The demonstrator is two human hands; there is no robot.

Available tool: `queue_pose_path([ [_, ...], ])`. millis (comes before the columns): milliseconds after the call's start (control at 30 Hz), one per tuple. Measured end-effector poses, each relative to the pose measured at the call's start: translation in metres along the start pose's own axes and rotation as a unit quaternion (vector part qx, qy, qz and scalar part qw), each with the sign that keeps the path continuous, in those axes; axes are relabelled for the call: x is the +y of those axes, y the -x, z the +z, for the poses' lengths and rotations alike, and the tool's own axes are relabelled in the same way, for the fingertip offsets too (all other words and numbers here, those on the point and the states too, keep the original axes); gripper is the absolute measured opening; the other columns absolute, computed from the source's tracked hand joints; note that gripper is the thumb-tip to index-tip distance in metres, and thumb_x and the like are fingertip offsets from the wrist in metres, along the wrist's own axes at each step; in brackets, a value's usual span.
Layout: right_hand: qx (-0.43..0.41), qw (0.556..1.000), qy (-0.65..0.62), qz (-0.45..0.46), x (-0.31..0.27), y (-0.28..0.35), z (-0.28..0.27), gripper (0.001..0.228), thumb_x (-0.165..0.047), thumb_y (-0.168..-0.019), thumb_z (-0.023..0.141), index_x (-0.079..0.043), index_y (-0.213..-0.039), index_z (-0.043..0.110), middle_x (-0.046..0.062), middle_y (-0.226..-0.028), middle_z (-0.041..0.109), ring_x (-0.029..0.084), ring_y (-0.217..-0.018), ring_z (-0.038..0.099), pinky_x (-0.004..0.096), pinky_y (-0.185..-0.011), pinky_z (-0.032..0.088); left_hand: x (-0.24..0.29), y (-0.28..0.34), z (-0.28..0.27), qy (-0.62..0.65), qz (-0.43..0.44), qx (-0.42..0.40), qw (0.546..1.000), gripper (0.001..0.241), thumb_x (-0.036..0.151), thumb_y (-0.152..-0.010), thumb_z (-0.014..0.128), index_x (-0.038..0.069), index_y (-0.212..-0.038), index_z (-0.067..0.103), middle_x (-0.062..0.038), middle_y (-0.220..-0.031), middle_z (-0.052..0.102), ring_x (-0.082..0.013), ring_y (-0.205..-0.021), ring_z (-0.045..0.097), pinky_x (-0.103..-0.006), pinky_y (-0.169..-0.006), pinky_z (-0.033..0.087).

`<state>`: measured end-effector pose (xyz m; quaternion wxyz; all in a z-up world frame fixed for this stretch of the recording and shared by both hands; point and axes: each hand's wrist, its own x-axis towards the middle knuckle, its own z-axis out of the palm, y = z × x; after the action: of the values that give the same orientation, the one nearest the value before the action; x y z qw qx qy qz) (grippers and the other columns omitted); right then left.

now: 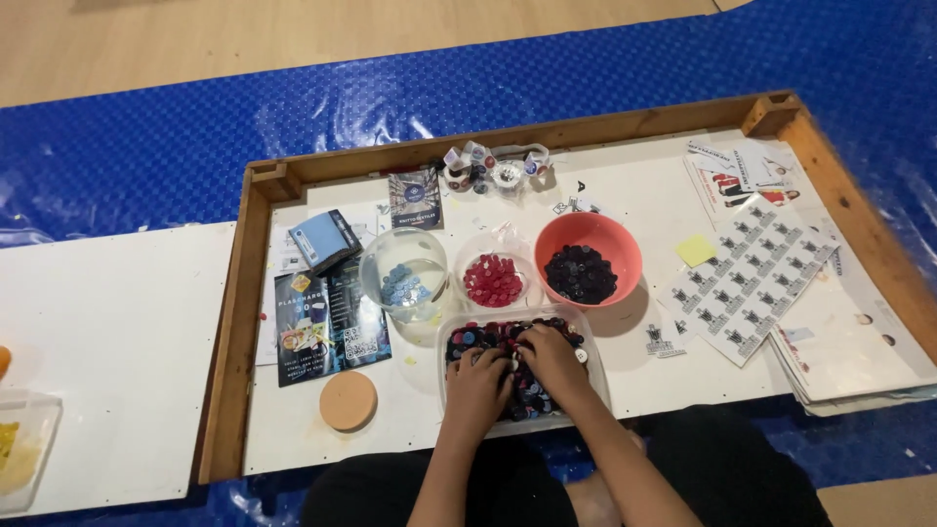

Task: The person sits on the floor and sorts a mixed pile of buttons by hand, picking individual buttons from a central container and placing them into separate bowls based on color. The person handles red, black, and blue buttons, moving them into corresponding bowls.

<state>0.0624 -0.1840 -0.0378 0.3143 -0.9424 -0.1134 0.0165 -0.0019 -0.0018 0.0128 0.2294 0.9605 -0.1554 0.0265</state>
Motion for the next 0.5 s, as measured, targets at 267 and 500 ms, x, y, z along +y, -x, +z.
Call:
queue_pose_path([
  [267, -0.004, 0.983, -0.148, 0.109, -0.02, 0.018, -0.035, 0.011, -0.018, -0.089, 0.075, -0.01, -0.095, 0.077, 0.009, -0.098, 0.074, 0.03, -0.098, 0.071, 0.039, -0.089, 0.053, 0.002, -0.004, 0.0, 0.001, -0.003, 0.063, 0.998, 0.023, 0.034, -0.096, 0.067, 0.014, -0.105, 0.075, -0.002, -0.114, 0.071, -0.029, -0.115, 0.06, -0.05, -0.092, 0.045],
  [500, -0.081, 0.957, -0.232, 0.154, -0.04, 0.021, -0.047, 0.016, -0.018, -0.086, 0.078, -0.008, -0.099, 0.079, 0.016, -0.097, 0.08, 0.03, -0.1, 0.072, 0.042, -0.091, 0.053, -0.017, -0.005, 0.041, -0.015, -0.003, 0.099, 0.995, 0.016, 0.042, -0.097, 0.065, 0.027, -0.097, 0.07, 0.007, -0.093, 0.071, -0.0183, -0.1, 0.066, -0.0399, -0.087, 0.048],
])
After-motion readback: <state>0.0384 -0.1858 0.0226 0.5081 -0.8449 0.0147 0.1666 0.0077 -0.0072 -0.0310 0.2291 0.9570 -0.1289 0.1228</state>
